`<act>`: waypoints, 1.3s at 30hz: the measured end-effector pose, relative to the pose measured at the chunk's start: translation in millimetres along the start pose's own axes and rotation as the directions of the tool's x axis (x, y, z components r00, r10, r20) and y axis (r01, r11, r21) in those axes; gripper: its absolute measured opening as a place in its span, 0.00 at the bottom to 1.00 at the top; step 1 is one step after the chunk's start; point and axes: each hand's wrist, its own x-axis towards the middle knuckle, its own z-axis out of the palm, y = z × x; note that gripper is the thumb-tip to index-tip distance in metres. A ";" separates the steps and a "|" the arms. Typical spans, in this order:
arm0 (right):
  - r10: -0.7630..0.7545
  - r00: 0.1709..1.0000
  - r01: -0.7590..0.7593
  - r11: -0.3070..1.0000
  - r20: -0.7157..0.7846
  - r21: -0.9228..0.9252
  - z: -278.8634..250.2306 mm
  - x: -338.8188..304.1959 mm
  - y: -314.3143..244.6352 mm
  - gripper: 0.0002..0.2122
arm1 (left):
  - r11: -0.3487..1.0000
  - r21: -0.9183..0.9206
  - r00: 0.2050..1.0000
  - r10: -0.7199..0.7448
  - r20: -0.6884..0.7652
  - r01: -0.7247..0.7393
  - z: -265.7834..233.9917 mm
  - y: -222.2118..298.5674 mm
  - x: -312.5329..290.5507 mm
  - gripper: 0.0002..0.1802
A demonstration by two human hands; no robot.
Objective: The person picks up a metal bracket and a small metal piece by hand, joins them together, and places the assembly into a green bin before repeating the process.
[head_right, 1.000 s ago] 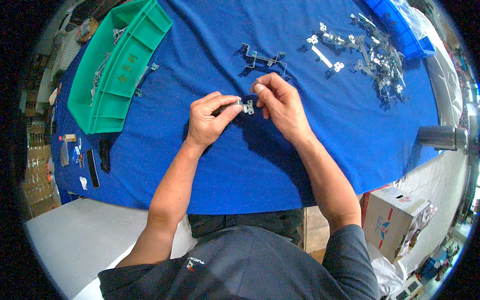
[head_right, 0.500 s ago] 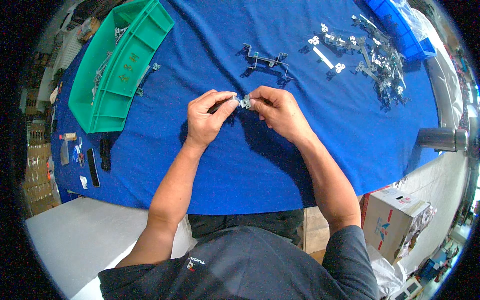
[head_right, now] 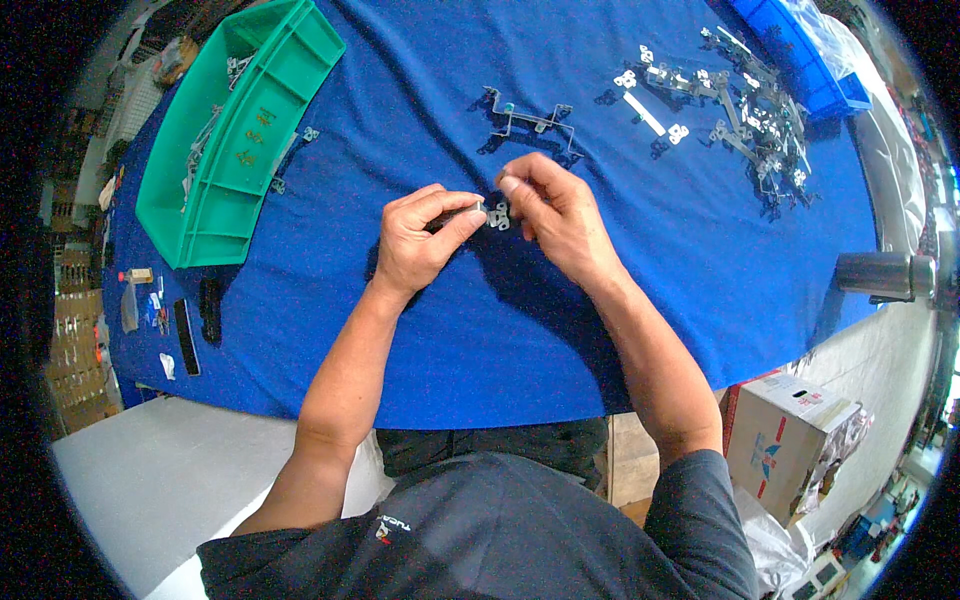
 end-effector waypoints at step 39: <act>0.103 0.992 -0.099 0.993 0.070 -0.059 -4.5 -1.8 -8.5 0.09 | 1.000 0.015 0.990 0.017 -0.138 -0.015 0.1 -2.4 -0.9 0.08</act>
